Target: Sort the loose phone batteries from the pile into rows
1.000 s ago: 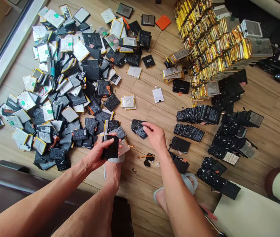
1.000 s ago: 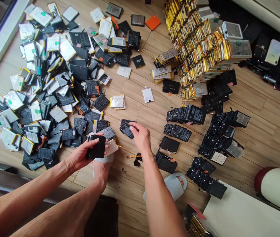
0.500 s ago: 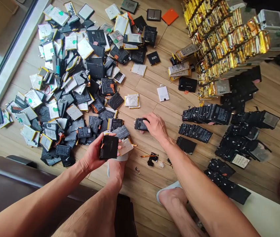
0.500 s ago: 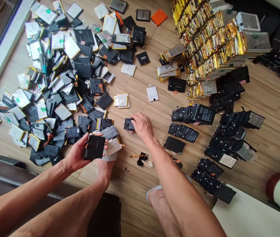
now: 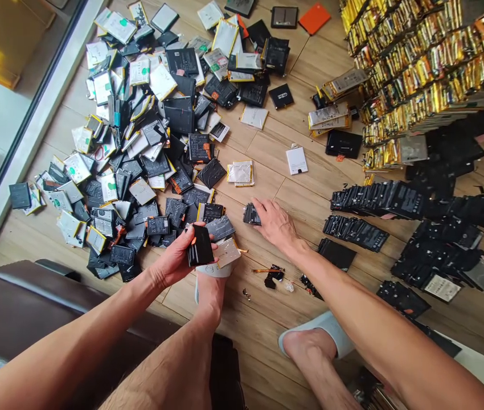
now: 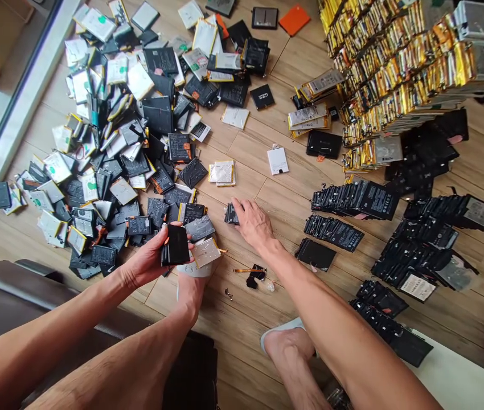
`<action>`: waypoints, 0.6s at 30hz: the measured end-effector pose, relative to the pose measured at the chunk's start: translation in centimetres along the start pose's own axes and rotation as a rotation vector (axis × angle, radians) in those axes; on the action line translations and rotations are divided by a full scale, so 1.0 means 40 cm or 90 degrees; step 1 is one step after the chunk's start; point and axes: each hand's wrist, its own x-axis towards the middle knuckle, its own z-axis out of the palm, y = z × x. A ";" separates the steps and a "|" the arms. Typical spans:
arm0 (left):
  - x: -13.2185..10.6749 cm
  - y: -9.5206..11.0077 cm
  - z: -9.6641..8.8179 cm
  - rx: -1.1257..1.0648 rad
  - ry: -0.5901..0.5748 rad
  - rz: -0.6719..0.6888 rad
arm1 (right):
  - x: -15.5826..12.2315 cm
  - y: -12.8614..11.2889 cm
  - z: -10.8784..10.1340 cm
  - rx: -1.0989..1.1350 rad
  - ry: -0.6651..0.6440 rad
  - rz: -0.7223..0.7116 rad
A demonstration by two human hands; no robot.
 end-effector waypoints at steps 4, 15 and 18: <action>0.007 -0.009 0.004 0.024 0.005 0.022 | -0.001 -0.009 -0.007 -0.024 0.002 0.017; -0.002 -0.006 0.022 0.172 0.046 0.107 | 0.001 -0.036 -0.029 0.021 0.012 0.080; -0.007 -0.006 0.029 0.234 0.054 0.088 | 0.001 -0.059 -0.043 0.028 0.003 0.118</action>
